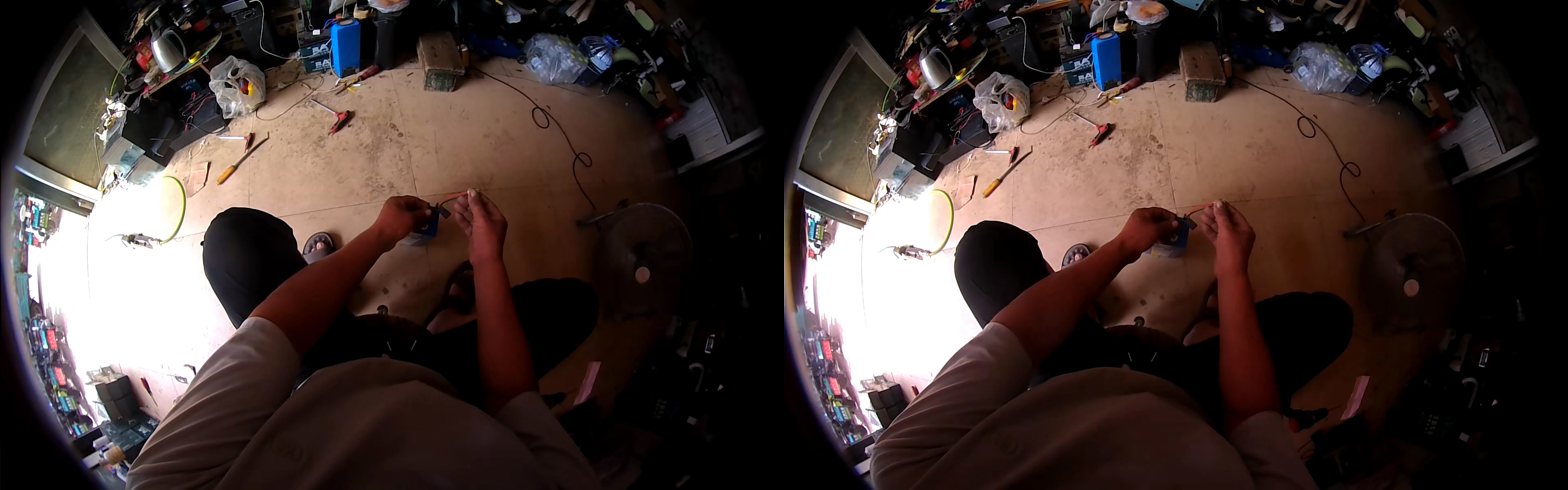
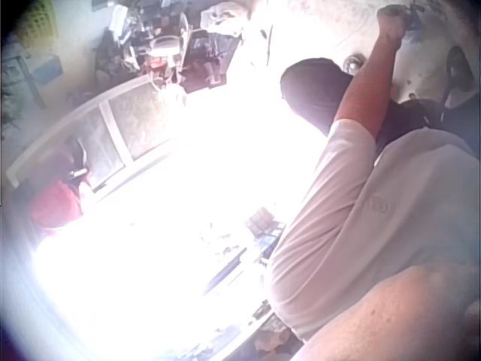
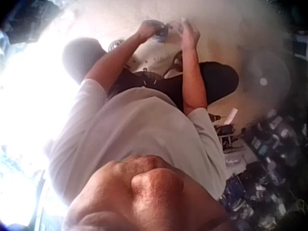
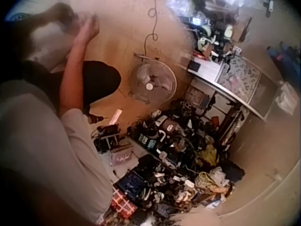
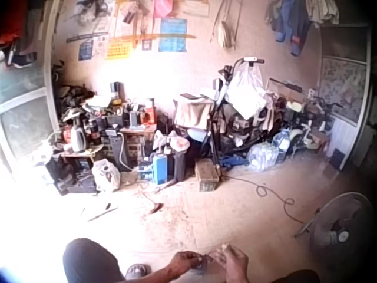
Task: The person handles a blue battery pack and strips the insulation from wires using a tool before connecting the wires by hand.
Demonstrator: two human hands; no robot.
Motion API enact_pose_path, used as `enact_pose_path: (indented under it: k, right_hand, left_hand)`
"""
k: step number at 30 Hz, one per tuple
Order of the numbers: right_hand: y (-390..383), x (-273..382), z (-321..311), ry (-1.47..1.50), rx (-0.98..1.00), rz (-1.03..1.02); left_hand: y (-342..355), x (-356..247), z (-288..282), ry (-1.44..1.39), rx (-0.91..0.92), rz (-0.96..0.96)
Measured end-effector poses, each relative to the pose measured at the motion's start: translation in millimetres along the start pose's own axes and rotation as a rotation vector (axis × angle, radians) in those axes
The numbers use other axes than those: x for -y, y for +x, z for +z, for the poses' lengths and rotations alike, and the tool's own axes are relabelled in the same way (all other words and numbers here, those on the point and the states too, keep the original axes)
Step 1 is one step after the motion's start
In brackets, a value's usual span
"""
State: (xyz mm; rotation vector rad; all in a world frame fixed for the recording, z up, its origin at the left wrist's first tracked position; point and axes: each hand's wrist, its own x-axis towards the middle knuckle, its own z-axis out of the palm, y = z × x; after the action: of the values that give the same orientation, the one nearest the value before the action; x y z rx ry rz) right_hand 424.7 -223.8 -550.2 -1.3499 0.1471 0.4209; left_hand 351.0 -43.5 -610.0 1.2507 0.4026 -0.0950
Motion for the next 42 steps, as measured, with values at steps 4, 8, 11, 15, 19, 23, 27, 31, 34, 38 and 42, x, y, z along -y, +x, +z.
enact_pose_path:
  k: [4,8,11,15,19,23,27,31,34,38,42]
  right_hand:
    - [6,-10,-3,-0.104,-0.007,0.108]
    - [0,-17,2,-0.208,0.12,0.139]
    - [3,-25,-1,-0.223,0.152,0.126]
    - [4,-25,-1,-0.209,0.139,0.125]
    - [4,-25,-2,-0.225,0.135,0.136]
    - [3,-23,-1,-0.214,0.117,0.147]
    - [3,-23,-1,-0.208,0.1,0.154]
    - [4,-24,-1,-0.202,0.104,0.158]
    - [5,-25,0,-0.21,0.106,0.167]
    - [5,-26,-1,-0.212,0.113,0.171]
    - [4,-28,-1,-0.23,0.116,0.157]
  left_hand:
    - [1,4,-2,-0.004,-0.01,-0.003]
    - [2,4,1,0.006,-0.017,0.001]
    - [2,4,2,0.035,-0.009,0.013]
    - [2,5,2,0.057,-0.003,0.02]
    - [4,9,1,0.032,0.009,0.014]
    - [5,13,-2,0.023,0.016,-0.004]
    - [2,9,1,0.061,0.016,-0.026]
    - [0,9,3,0.172,-0.001,0.013]
    - [2,13,2,0.206,-0.017,0.034]
    - [-1,9,5,0.243,-0.026,0.028]
    - [-3,4,6,0.282,-0.011,0.009]
